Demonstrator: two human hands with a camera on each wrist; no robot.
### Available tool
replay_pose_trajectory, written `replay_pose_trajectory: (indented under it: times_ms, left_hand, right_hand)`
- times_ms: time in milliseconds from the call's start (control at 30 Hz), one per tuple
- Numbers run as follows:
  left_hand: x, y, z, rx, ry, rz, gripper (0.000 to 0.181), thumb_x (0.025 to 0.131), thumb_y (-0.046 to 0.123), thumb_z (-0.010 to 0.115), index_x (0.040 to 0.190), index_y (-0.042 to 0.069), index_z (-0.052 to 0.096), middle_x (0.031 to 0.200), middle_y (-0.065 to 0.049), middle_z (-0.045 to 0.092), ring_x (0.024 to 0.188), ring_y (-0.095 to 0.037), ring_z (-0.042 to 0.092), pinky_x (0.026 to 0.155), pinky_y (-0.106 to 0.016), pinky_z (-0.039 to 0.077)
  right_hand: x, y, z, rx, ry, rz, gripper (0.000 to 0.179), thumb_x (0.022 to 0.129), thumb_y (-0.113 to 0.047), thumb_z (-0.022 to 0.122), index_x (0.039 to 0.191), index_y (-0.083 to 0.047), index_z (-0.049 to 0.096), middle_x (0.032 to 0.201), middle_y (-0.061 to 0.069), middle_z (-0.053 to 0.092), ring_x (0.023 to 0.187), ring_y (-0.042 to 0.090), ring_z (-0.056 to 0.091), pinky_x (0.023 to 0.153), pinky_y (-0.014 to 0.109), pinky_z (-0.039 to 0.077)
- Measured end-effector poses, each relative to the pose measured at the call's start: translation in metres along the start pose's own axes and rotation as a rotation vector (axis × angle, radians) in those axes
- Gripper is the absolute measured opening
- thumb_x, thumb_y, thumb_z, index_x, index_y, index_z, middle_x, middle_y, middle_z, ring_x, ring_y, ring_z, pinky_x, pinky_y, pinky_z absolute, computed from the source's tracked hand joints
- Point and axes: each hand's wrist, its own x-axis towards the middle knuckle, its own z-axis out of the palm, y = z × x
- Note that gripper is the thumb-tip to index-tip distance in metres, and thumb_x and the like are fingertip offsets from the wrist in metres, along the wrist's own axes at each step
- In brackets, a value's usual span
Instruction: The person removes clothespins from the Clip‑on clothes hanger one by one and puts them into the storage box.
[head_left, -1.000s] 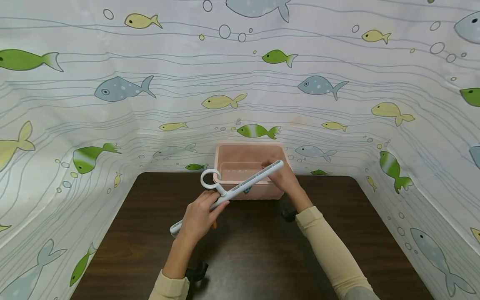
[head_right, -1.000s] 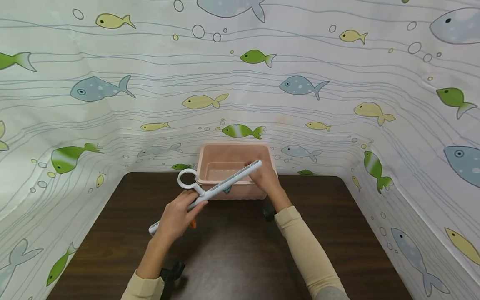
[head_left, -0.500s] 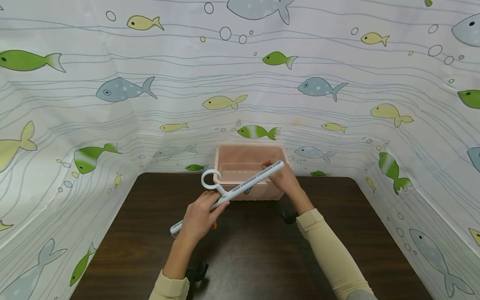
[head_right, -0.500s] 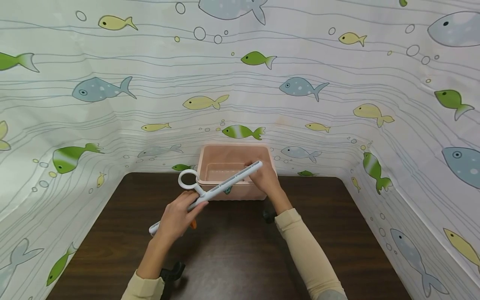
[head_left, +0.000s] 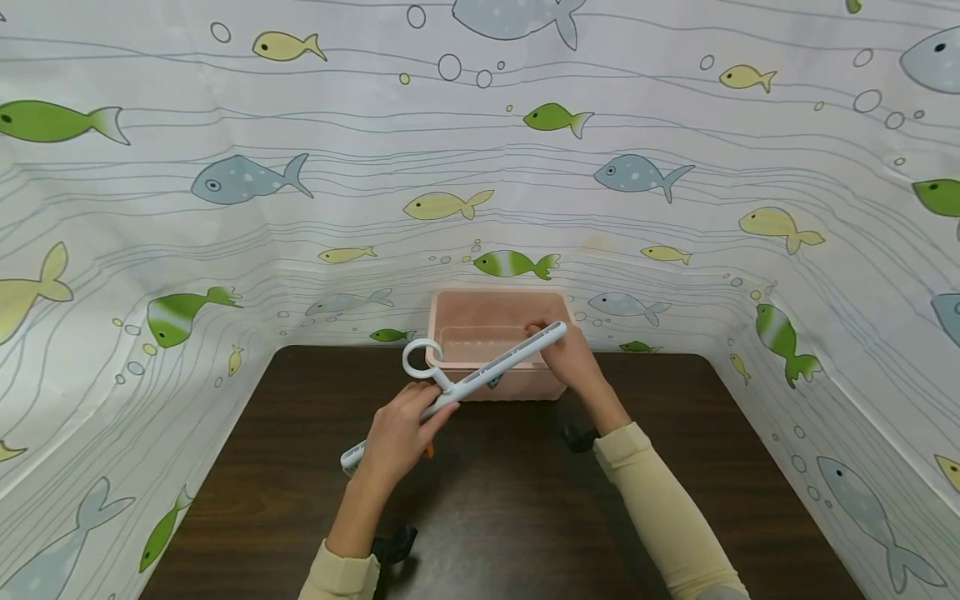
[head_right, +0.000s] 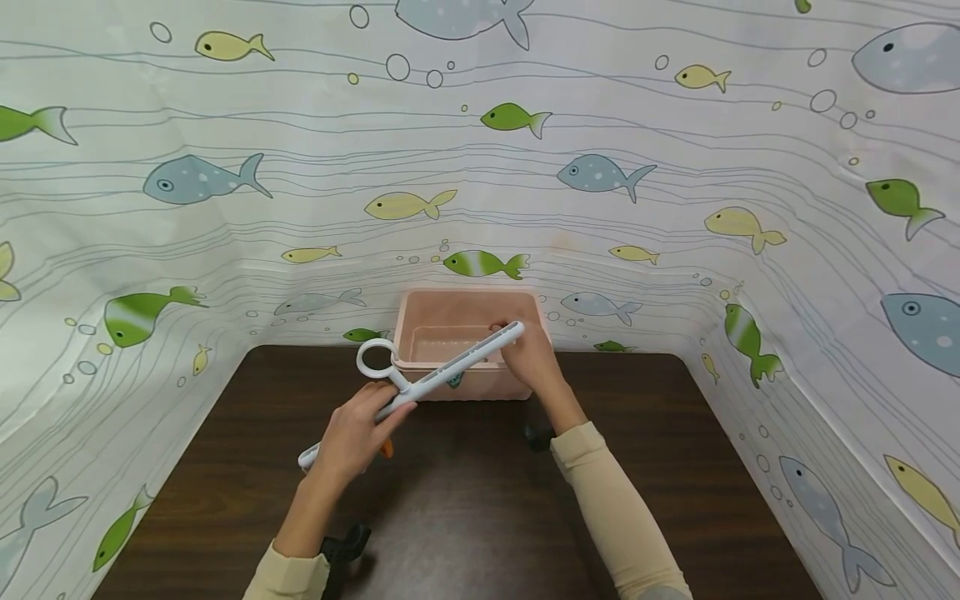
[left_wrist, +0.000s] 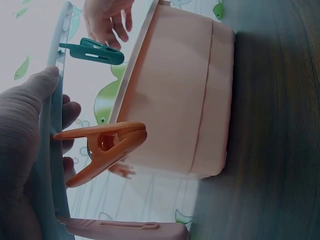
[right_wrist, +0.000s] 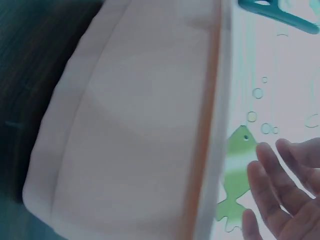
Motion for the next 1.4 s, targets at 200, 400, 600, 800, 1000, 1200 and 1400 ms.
replay_pose_trajectory:
  times_ms: [200,400,600,800,1000,1200,1400]
  left_hand:
    - [-0.002,0.0,-0.002,0.006,0.003,-0.01,0.023,0.096,0.03,0.084,0.11,0.015,0.075,0.107,-0.001,0.077,0.098,-0.02,0.071,0.071,-0.042,0.06]
    - [-0.003,-0.003,-0.003,-0.028,-0.006,-0.063,0.026,0.095,0.03,0.084,0.113,0.014,0.075,0.108,-0.002,0.077,0.097,-0.021,0.07,0.074,-0.045,0.06]
    - [-0.003,-0.004,-0.005,-0.068,-0.026,-0.116,0.025,0.097,0.03,0.083,0.113,0.014,0.075,0.107,-0.002,0.075,0.095,-0.02,0.067,0.077,-0.046,0.059]
    - [-0.002,-0.003,-0.005,-0.082,-0.021,-0.108,0.023,0.097,0.028,0.083,0.112,0.013,0.074,0.104,-0.002,0.074,0.091,-0.018,0.064,0.074,-0.044,0.058]
    - [0.001,-0.001,-0.005,-0.092,-0.029,-0.113,0.023,0.097,0.028,0.082,0.112,0.013,0.074,0.102,-0.001,0.073,0.088,-0.017,0.062,0.074,-0.042,0.056]
    - [0.001,0.0,-0.005,-0.083,-0.035,-0.116,0.022,0.098,0.028,0.082,0.111,0.013,0.074,0.102,-0.001,0.073,0.089,-0.018,0.062,0.073,-0.043,0.056]
    - [0.002,0.002,-0.004,-0.087,-0.04,-0.128,0.022,0.098,0.028,0.081,0.111,0.013,0.074,0.102,-0.002,0.072,0.088,-0.019,0.062,0.073,-0.043,0.056]
  right_hand:
    - [-0.006,-0.006,-0.006,0.103,-0.006,0.003,0.03,0.112,-0.028,0.059,0.124,-0.006,0.075,0.124,0.013,0.075,0.111,0.032,0.07,0.1,0.054,0.056]
    - [-0.021,-0.013,-0.005,0.158,0.01,-0.001,0.028,0.113,-0.029,0.057,0.121,-0.008,0.074,0.12,0.014,0.077,0.111,0.032,0.072,0.097,0.056,0.057]
    - [-0.038,-0.028,-0.002,0.207,0.086,-0.049,0.025,0.114,-0.034,0.056,0.113,-0.016,0.074,0.107,0.006,0.076,0.102,0.024,0.069,0.085,0.047,0.055]
    - [-0.053,-0.038,0.001,0.259,0.146,-0.067,0.021,0.113,-0.03,0.058,0.113,-0.017,0.075,0.104,0.002,0.077,0.099,0.022,0.072,0.084,0.045,0.059]
    - [-0.062,-0.042,0.0,0.316,0.152,-0.082,0.019,0.112,-0.029,0.062,0.114,-0.017,0.076,0.113,0.004,0.079,0.11,0.03,0.075,0.095,0.055,0.061]
    - [-0.069,-0.043,0.004,0.268,0.11,-0.149,0.018,0.11,-0.023,0.066,0.122,-0.022,0.079,0.122,0.0,0.078,0.118,0.023,0.071,0.098,0.055,0.059]
    - [-0.073,-0.043,0.007,0.213,0.1,-0.198,0.02,0.109,-0.024,0.067,0.124,-0.024,0.079,0.123,-0.006,0.077,0.117,0.016,0.07,0.093,0.045,0.059]
